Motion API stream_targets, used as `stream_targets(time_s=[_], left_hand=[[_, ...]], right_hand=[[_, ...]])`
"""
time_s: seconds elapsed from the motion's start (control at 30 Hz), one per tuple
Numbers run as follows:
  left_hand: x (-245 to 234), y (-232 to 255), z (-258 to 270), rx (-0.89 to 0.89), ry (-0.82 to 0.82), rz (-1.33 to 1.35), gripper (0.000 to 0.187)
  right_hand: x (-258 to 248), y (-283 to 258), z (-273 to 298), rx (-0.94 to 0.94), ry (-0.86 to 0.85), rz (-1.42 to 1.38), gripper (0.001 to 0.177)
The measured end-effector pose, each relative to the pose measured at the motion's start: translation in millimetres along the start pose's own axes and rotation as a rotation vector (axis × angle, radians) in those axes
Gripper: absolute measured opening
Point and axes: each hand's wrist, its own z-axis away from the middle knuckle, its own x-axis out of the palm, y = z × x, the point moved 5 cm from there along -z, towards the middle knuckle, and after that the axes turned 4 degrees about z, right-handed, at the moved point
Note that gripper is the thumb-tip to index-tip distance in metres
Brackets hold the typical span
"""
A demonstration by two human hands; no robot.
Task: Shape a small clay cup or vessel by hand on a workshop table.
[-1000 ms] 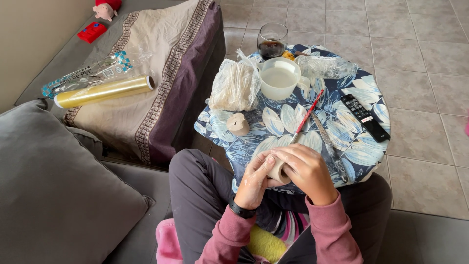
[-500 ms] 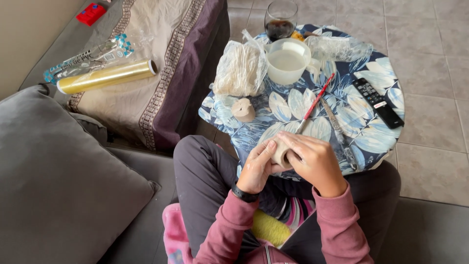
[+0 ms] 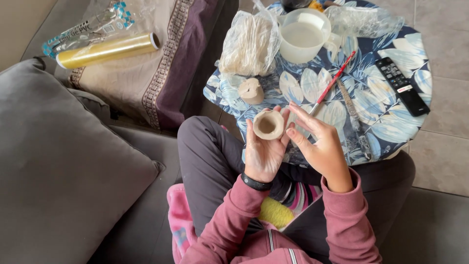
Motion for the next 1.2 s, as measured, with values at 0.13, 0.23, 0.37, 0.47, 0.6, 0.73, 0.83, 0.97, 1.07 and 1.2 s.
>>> stream_targets(time_s=[0.13, 0.23, 0.37, 0.47, 0.6, 0.73, 0.83, 0.97, 1.07, 1.2], left_hand=[[-1.4, -7.4, 3.3, 0.092, -0.019, -0.125, 0.052], [13.6, -17.0, 12.4, 0.141, -0.072, -0.307, 0.045], [25.6, -22.9, 22.6, 0.251, -0.233, -0.494, 0.039], [28.9, -24.9, 29.2, 0.301, -0.349, -0.596, 0.042], [41.4, -27.8, 34.1, 0.221, -0.467, -0.591, 0.06], [17.3, -20.4, 13.0, 0.035, -0.4, -0.545, 0.087], [-5.3, -18.5, 4.0, -0.031, -0.272, -0.468, 0.078], [-26.2, -14.3, 2.1, -0.007, -0.031, -0.457, 0.054], [-32.0, -11.8, 0.0, -0.01, 0.041, -0.408, 0.052], [-37.0, -5.5, -2.5, 0.001, 0.112, -0.395, 0.055]], right_hand=[[5.0, -8.0, 4.5, 0.05, 0.033, 0.016, 0.042], [4.1, -4.2, 5.2, 0.137, 0.091, 0.048, 0.044], [-2.0, 5.5, 6.0, 0.191, 0.152, 0.008, 0.044], [-5.0, -1.2, 6.2, 0.145, 0.199, 0.066, 0.042], [-14.5, -21.9, 10.5, -0.102, 0.283, 0.287, 0.047], [-11.5, -22.4, 17.4, -0.381, 0.308, 0.586, 0.034], [4.7, -30.5, 16.8, -0.484, 0.214, 0.604, 0.025], [22.2, -10.8, 15.9, -0.541, 0.135, 0.805, 0.018], [28.2, -2.7, 13.8, -0.564, 0.118, 0.858, 0.014], [34.6, -16.6, 7.3, -0.619, 0.103, 0.86, 0.013]])
